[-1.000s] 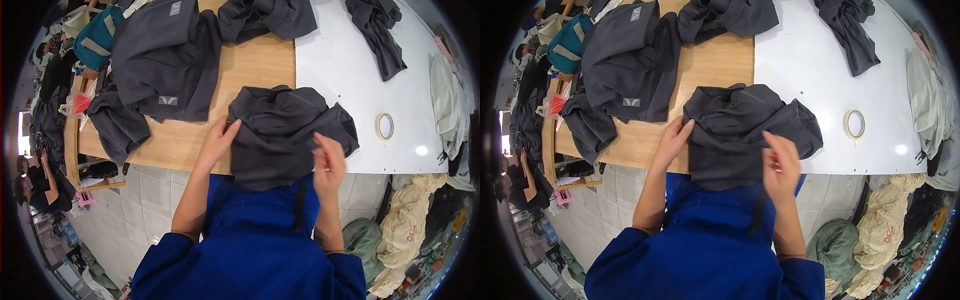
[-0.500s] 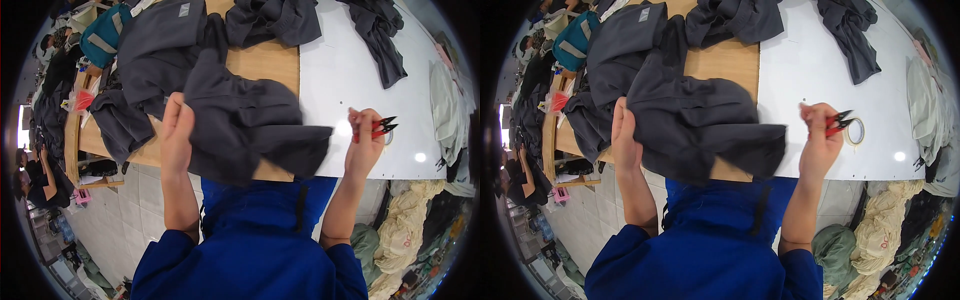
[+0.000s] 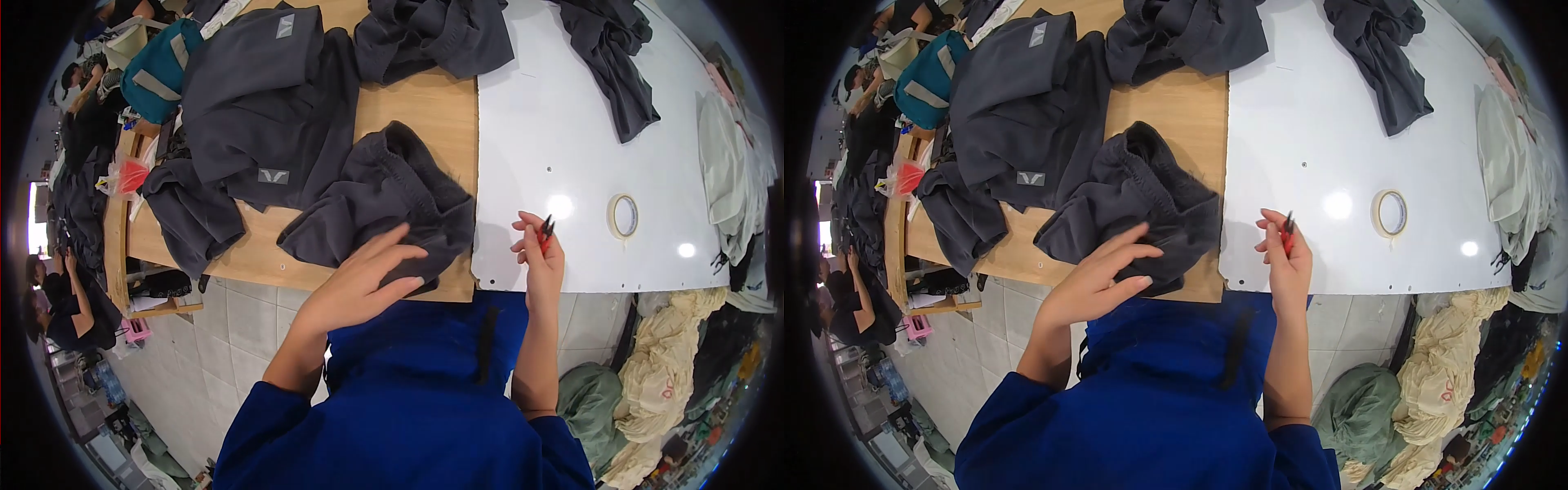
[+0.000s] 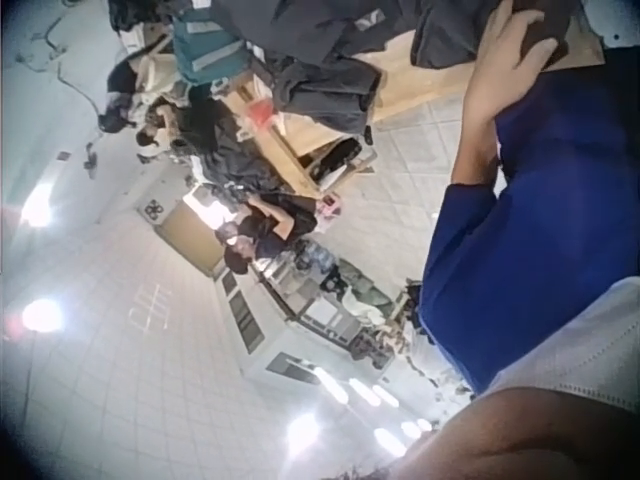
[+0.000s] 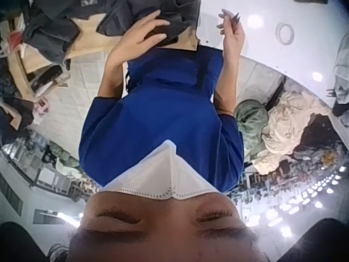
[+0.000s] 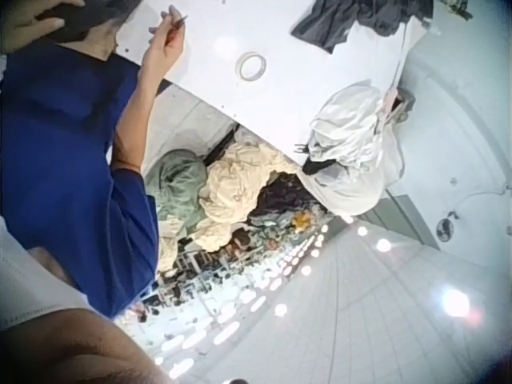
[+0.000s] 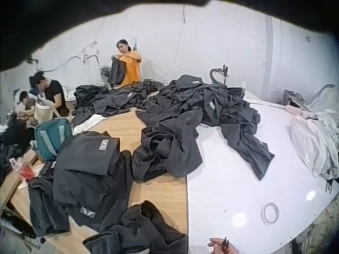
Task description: Trimming excess threads from dark grey shorts using small hand clippers.
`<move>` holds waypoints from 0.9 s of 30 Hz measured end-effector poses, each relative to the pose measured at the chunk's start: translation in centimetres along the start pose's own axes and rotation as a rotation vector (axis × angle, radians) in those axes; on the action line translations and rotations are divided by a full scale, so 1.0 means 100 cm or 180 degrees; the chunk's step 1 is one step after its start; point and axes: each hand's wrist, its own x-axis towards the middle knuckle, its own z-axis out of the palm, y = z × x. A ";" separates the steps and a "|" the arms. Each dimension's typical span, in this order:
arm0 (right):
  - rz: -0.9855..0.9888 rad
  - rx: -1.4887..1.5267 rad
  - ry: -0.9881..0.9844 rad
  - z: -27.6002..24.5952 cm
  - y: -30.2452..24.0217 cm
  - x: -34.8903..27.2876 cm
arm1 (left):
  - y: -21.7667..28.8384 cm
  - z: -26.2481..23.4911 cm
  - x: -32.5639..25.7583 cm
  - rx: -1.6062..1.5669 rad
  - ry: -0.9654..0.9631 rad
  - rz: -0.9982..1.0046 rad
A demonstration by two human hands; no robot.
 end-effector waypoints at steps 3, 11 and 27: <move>-0.0321 -0.0033 -0.0369 0.017 0.002 0.009 | 0.012 0.000 -0.011 0.0282 0.0389 -0.0055; -0.1601 -0.2455 -0.1661 0.070 0.005 0.017 | -0.006 0.009 -0.014 0.0398 0.0924 -0.0167; 0.0481 0.1686 -0.0724 -0.001 -0.004 0.009 | 0.006 0.026 0.021 -0.0629 0.1345 0.0628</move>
